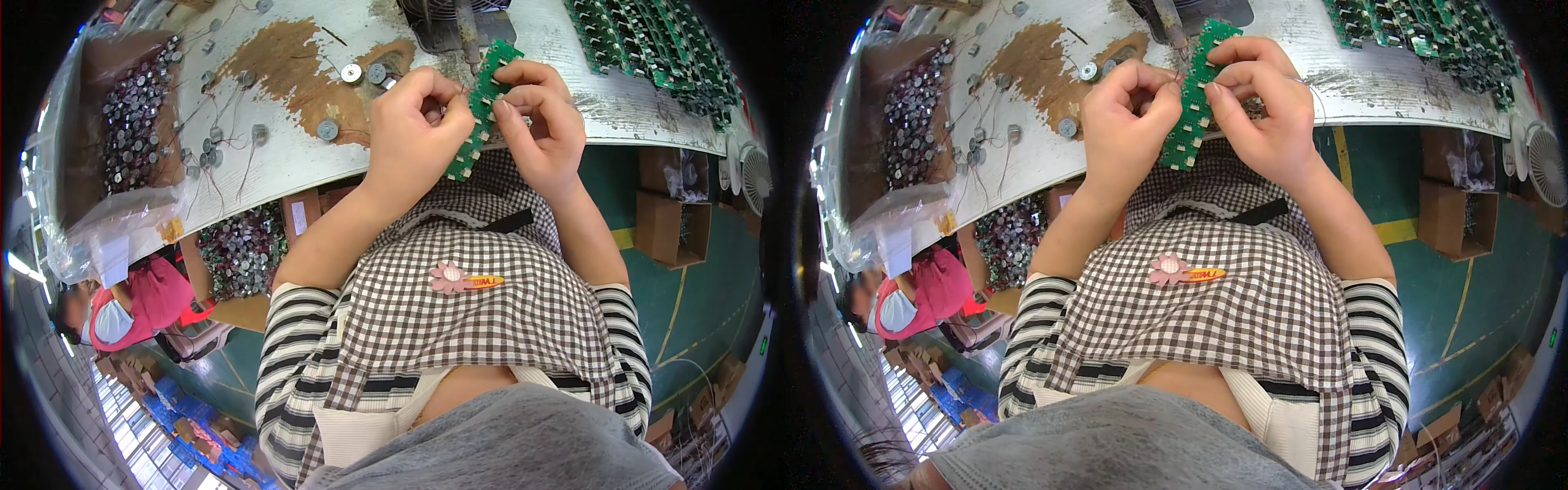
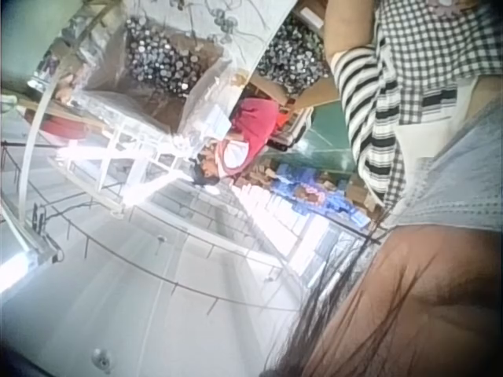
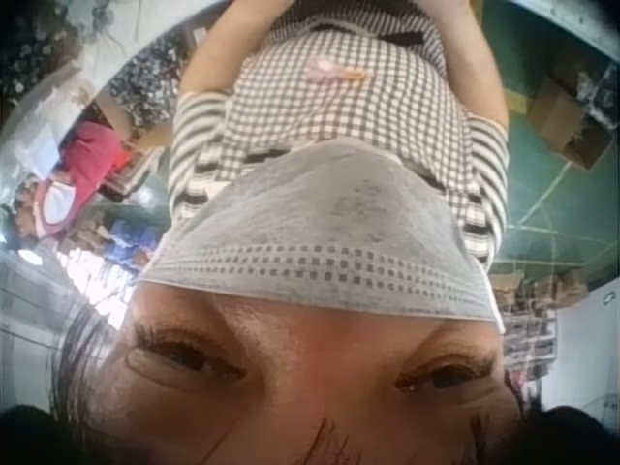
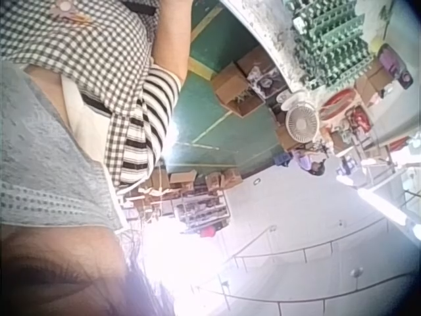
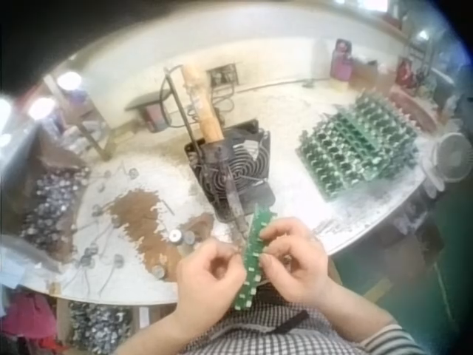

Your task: The person solders small motor wires onto printed circuit boards using a soldering iron.

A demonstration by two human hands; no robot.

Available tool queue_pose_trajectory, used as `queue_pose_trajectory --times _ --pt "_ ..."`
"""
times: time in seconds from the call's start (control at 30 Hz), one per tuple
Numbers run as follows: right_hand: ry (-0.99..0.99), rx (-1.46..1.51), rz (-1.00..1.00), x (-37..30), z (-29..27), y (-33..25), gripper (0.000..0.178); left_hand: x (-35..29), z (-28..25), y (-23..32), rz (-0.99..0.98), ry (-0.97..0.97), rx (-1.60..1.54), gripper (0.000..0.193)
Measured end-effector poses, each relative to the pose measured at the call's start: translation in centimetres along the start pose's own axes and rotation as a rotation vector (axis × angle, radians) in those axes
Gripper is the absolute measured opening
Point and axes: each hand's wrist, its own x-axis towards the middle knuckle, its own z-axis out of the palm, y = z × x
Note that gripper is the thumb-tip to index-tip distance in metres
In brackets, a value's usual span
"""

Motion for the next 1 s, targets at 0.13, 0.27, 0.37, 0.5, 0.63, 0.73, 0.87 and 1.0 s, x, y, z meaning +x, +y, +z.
queue_pose_trajectory --times 0.13,0.27,0.37,0.5,0.63,0.73,0.87,1.0 --pt "0.034 0.044 0.074 -0.1 0.2 -0.5 0.006 -0.2 -0.2 -0.5 0.022 -0.022 -0.139 0.006" --pt "0.047 0.087 0.098 0.0 0.2 -0.7 0.005 0.0 -0.3 -0.1 0.015 -0.053 -0.078 0.007" --pt "0.044 0.073 0.109 0.2 0.3 -0.7 0.006 0.2 -0.4 -0.1 -0.006 -0.06 -0.071 0.007" --pt "0.053 0.027 0.065 0.7 0.6 -0.6 0.007 0.7 0.0 -0.1 -0.006 0.011 -0.151 0.009" --pt "0.053 0.035 0.069 0.6 0.4 -0.6 0.008 0.5 0.1 0.0 -0.028 0.002 -0.178 0.008" --pt "0.043 0.019 0.081 -0.2 0.4 -0.4 0.008 0.2 -0.1 0.1 -0.022 -0.019 -0.113 0.007" --pt "0.052 0.041 0.12 -0.3 0.8 -0.7 0.007 0.0 -0.5 -0.3 0.004 -0.042 -0.055 0.009" --pt "0.101 0.154 0.212 -0.8 0.7 -0.2 0.005 1.8 -4.5 0.0 0.31 0.019 0.269 0.021"
